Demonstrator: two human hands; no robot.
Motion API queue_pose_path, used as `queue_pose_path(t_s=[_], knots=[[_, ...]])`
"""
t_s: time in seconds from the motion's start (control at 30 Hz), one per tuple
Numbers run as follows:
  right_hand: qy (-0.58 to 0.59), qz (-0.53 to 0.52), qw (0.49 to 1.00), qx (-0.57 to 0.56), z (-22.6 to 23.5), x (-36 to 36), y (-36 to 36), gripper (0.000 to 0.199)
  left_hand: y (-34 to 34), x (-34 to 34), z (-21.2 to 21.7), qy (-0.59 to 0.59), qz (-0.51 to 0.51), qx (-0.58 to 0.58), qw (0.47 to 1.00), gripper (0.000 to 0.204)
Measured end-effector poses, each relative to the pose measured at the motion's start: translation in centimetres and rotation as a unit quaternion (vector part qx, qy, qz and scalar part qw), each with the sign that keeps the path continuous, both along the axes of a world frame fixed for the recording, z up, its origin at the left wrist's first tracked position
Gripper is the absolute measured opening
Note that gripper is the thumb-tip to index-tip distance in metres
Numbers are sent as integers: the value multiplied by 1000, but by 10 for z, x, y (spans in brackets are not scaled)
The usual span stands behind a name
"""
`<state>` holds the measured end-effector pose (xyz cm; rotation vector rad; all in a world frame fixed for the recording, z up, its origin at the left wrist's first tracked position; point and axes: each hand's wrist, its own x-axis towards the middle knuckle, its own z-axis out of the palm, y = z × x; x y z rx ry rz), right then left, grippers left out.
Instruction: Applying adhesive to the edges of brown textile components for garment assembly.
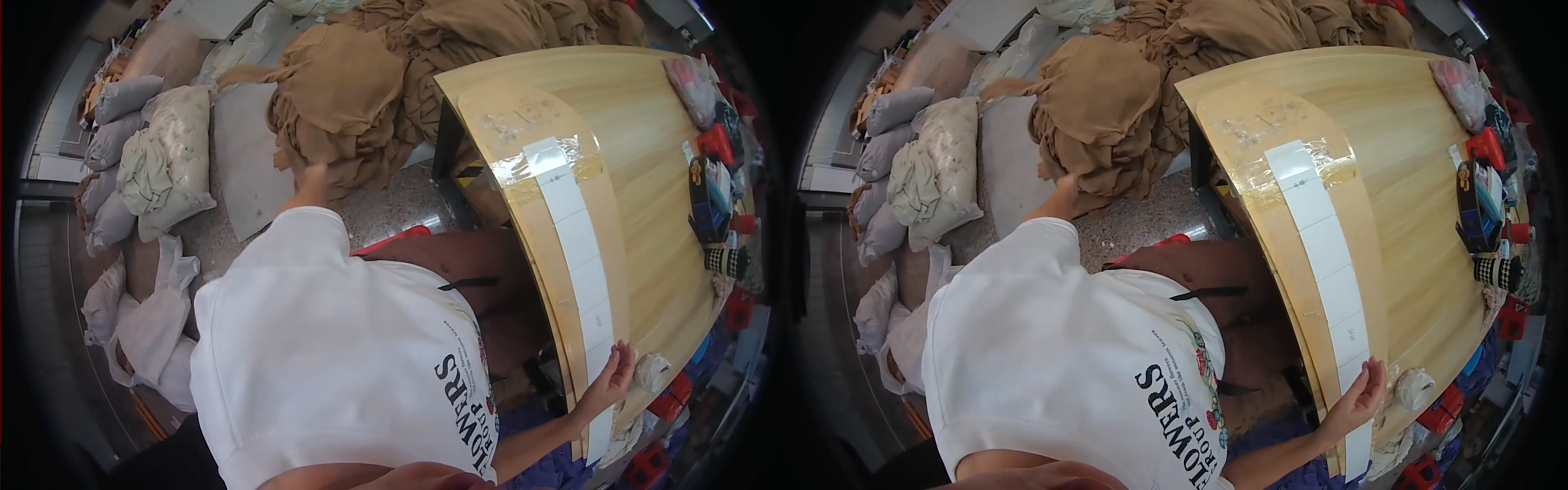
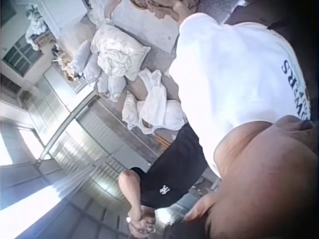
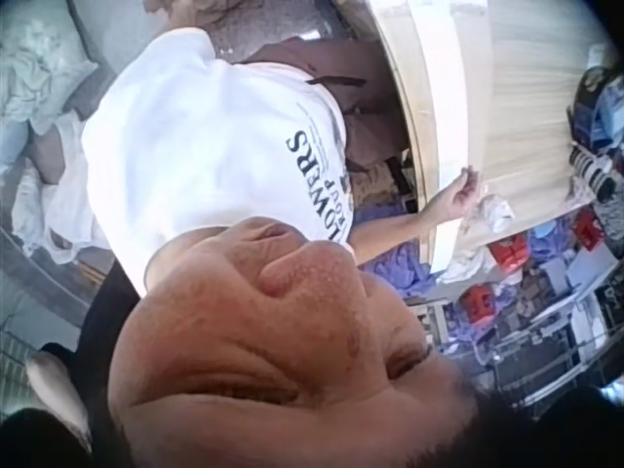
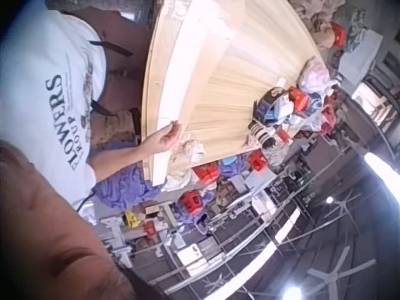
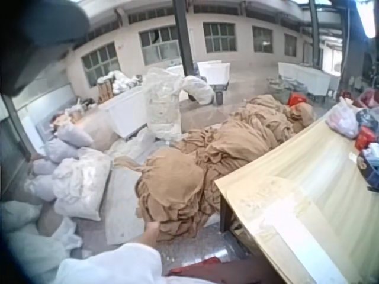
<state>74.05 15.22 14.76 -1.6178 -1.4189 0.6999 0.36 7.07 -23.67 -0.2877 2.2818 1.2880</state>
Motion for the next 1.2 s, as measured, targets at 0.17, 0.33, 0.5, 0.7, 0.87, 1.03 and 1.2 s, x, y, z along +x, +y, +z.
queue_pose_path(t_s=[0.17, 0.33, 0.5, 0.7, 0.87, 1.03, 1.2], knots=[[-22, 110, 981, -157, -14, -41, -31, 28, 49, 250, 33, -235, -269, -231, 905, 39], [-68, 113, 978, -161, -18, -59, -27, 25, 108, 299, 67, -92, -652, -204, 725, 50], [20, 18, 996, -81, 11, -35, -35, 25, 136, 311, 82, -130, -657, -128, 731, 43], [167, -78, 982, 50, 33, 34, -80, 24, 139, 264, -12, -164, -773, -120, 602, 31], [154, -206, 959, 119, 53, 74, -150, 26, 147, 266, -24, -143, -825, -113, 536, 33], [189, -238, 937, 172, 66, 81, -200, 25, 163, 265, -27, -139, -844, -106, 507, 35], [174, -239, 940, 172, 70, 85, -225, 27, 171, 285, 16, -151, -862, -98, 473, 36]])
